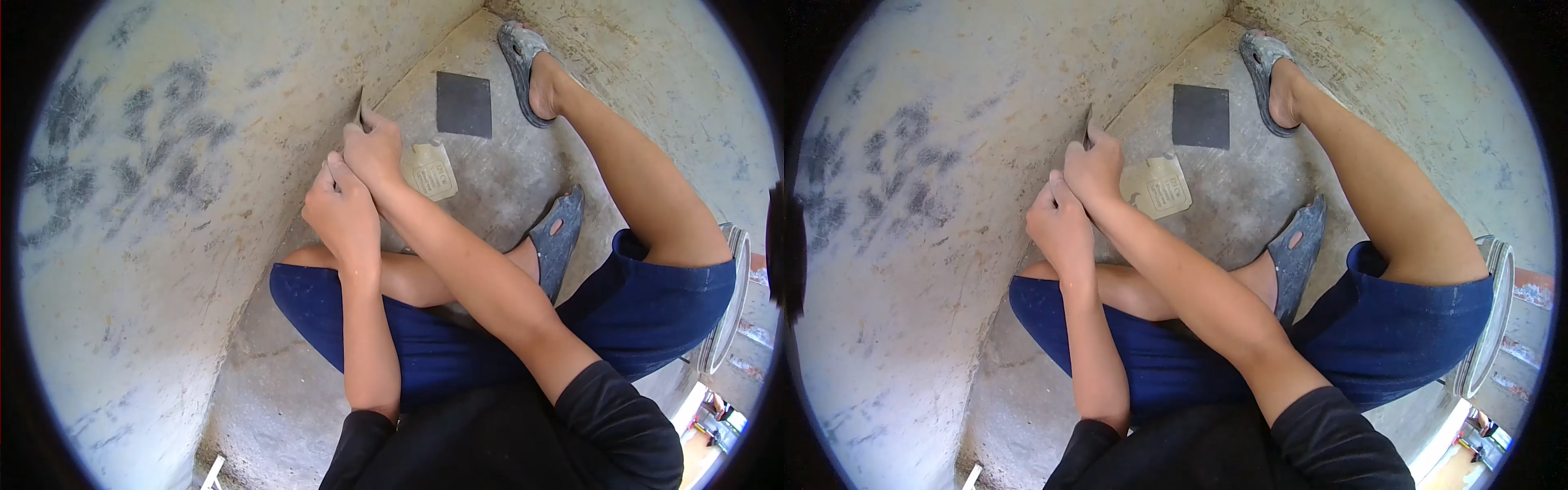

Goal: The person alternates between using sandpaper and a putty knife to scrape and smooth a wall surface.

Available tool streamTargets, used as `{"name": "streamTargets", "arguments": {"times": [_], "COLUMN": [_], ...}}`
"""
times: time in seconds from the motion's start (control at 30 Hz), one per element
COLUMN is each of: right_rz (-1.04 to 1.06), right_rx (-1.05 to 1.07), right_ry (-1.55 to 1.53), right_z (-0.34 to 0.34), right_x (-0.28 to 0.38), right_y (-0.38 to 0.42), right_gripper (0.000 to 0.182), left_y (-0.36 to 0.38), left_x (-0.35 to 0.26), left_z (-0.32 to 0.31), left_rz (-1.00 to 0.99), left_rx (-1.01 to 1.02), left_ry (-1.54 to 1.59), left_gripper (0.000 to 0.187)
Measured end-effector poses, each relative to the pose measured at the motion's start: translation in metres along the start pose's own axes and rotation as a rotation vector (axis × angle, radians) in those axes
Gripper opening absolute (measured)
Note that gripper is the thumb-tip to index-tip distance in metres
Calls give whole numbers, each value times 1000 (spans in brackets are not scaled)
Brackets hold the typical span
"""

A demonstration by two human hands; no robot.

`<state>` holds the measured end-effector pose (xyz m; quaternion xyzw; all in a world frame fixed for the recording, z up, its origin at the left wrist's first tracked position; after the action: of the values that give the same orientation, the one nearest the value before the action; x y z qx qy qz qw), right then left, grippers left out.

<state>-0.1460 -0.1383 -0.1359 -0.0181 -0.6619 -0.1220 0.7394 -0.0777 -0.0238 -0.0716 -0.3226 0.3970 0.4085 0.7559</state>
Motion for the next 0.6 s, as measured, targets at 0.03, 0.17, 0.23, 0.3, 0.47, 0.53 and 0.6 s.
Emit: {"name": "streamTargets", "arguments": {"times": [0.03,0.17,0.23,0.3,0.47,0.53,0.6], "right_rz": [6,-135,-141,-40,-65,-115,-85], "right_rx": [-2,120,125,30,83,113,87], "right_ry": [-1,19,34,-15,3,6,35], "right_z": [0,4,-2,1,4,7,4], "right_x": [-5,-10,-10,-22,-14,-14,-11], "right_y": [-5,-3,-14,-21,-21,-15,-17], "right_gripper": [34,40,43,45,43,43,43], "left_y": [3,-1,0,5,8,4,1], "left_x": [-6,-1,-2,-1,-15,-8,-5], "left_z": [2,-8,-11,-9,-10,-14,-16], "left_rz": [-35,-15,-78,-123,-63,-54,-56], "left_rx": [-32,39,0,-32,-32,0,17], "left_ry": [8,-16,-33,-71,73,44,20], "left_gripper": [42,41,41,41,40,40,40]}}
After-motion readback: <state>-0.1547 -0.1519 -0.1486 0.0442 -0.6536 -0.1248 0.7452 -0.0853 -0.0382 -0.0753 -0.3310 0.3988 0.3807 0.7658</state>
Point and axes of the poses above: each hand's wrist, its own y-axis away from the middle knuckle, its own z-axis out of the back of the hand, x = y × z, the point moved 8 cm from there along -y, towards the middle knuckle, and after that the axes turned 11 degrees about -x, right-handed, at the moved point
